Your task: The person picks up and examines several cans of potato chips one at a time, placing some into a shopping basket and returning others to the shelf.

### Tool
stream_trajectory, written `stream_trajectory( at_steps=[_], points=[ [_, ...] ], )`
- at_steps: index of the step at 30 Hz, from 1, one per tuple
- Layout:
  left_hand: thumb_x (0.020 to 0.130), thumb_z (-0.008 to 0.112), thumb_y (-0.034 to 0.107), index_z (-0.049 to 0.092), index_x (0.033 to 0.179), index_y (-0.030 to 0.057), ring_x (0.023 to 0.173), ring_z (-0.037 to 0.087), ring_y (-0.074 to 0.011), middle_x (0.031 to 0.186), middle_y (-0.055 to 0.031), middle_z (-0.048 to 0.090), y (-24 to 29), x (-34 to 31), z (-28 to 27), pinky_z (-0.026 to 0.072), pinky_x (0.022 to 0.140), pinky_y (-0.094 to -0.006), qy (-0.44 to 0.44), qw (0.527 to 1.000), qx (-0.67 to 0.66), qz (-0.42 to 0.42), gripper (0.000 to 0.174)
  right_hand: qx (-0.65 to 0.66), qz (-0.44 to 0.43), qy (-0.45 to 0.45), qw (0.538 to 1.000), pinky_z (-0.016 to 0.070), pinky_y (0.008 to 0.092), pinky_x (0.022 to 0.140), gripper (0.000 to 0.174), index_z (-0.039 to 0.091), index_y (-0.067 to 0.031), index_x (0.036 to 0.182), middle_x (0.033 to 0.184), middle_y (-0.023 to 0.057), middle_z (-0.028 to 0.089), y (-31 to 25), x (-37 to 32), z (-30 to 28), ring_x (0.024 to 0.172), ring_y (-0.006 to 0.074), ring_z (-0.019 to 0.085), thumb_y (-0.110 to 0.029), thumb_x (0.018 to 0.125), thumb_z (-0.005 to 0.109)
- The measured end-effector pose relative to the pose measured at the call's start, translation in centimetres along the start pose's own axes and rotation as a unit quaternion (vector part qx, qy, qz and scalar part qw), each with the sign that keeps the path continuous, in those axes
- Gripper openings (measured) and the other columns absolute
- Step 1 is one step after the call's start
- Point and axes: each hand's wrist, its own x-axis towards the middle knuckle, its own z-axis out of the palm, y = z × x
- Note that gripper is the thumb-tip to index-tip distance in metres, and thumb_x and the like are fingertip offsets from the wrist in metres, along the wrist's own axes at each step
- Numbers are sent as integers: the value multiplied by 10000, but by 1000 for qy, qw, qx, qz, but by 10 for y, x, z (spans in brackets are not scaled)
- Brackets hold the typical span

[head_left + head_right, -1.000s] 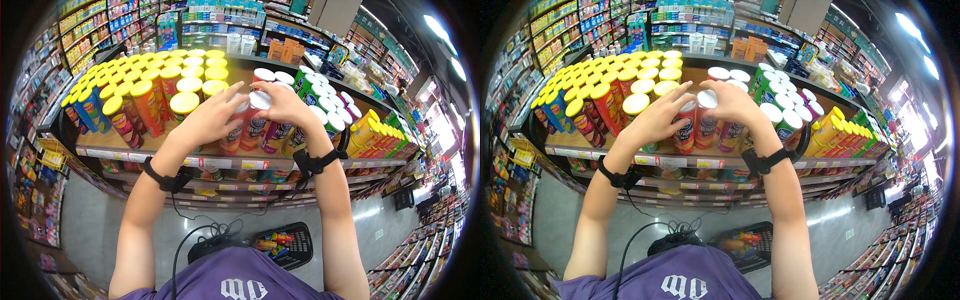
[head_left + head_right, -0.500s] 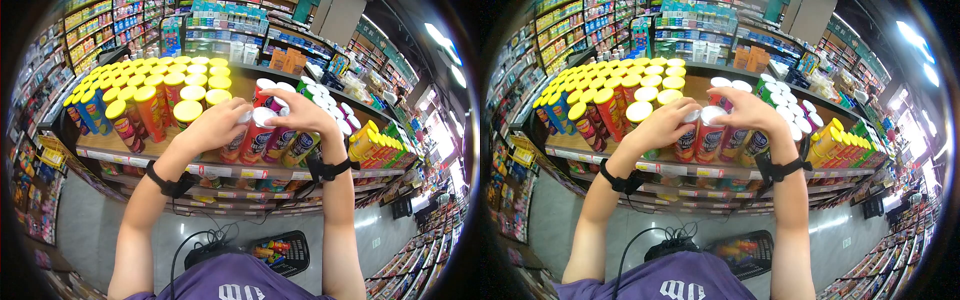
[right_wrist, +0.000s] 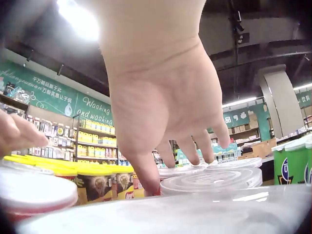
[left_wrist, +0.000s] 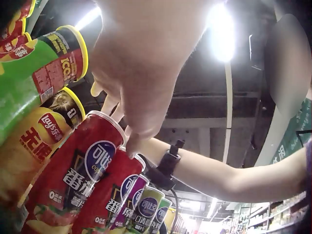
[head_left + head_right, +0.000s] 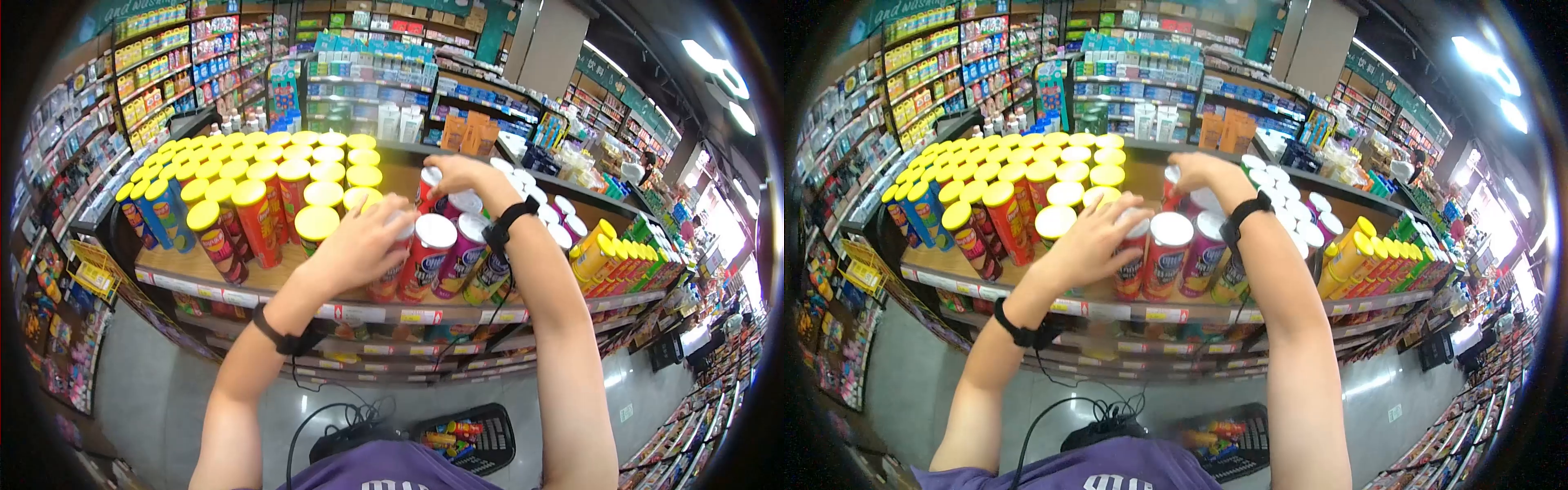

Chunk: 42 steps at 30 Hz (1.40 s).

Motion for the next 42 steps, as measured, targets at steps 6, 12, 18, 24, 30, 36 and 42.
stream_trajectory(
  at_steps=[6,12,18,24,30,36,42],
  points=[
    [901,773,240,555,1425,140,1403,498,-355,1493,-149,526,10,-13,-22,347,1208,-589,13,1000,-9,-1,576,14,-23,3,1000,525,456,1057,782,603,-124,1433,1363,188,680,-8,2,-5,1258,374,645,-286,725,895],
    [904,768,201,607,1374,138,1357,543,-335,1397,-124,584,14,-33,-46,360,1195,-609,35,998,-45,-5,501,-32,-82,29,996,523,464,1058,743,610,-136,1424,1362,177,681,-35,-18,-26,1252,367,648,-322,749,859],
    [908,774,193,658,1307,130,1307,583,-318,1299,-90,620,22,-52,-55,385,1174,-585,42,996,-76,-15,420,-37,-63,-48,996,528,463,1055,757,611,-130,1435,1363,184,680,-53,-37,-27,1250,370,649,-309,730,822],
    [870,787,148,687,1275,119,1297,598,-321,1259,-91,638,10,-75,-55,376,1190,-582,46,990,-120,-64,418,-39,-64,-78,994,551,456,1024,771,630,-143,1431,1340,165,701,-53,-36,-26,1227,359,670,-324,720,866],
    [872,782,137,690,1266,113,1267,605,-318,1279,-91,645,13,-87,-58,382,1179,-576,54,988,-128,-71,405,-20,-90,-107,990,488,420,1121,821,594,-30,1456,1437,194,642,-39,-25,-26,1320,350,615,-424,774,827],
    [859,780,94,684,1263,80,1275,602,-341,1306,-118,640,7,-97,-65,437,1126,-492,77,987,-110,-89,416,31,-85,-52,995,485,416,1134,770,587,-17,1465,1456,198,629,-28,-33,-44,1340,341,604,-485,882,771],
    [850,820,129,616,1350,65,1334,571,-300,1433,-137,565,-25,-100,-45,503,1037,-419,168,955,-111,-216,544,101,-86,104,986,546,413,1018,524,656,-28,1373,1345,172,702,-29,-81,-52,1151,314,700,-321,947,739]
  ],
)
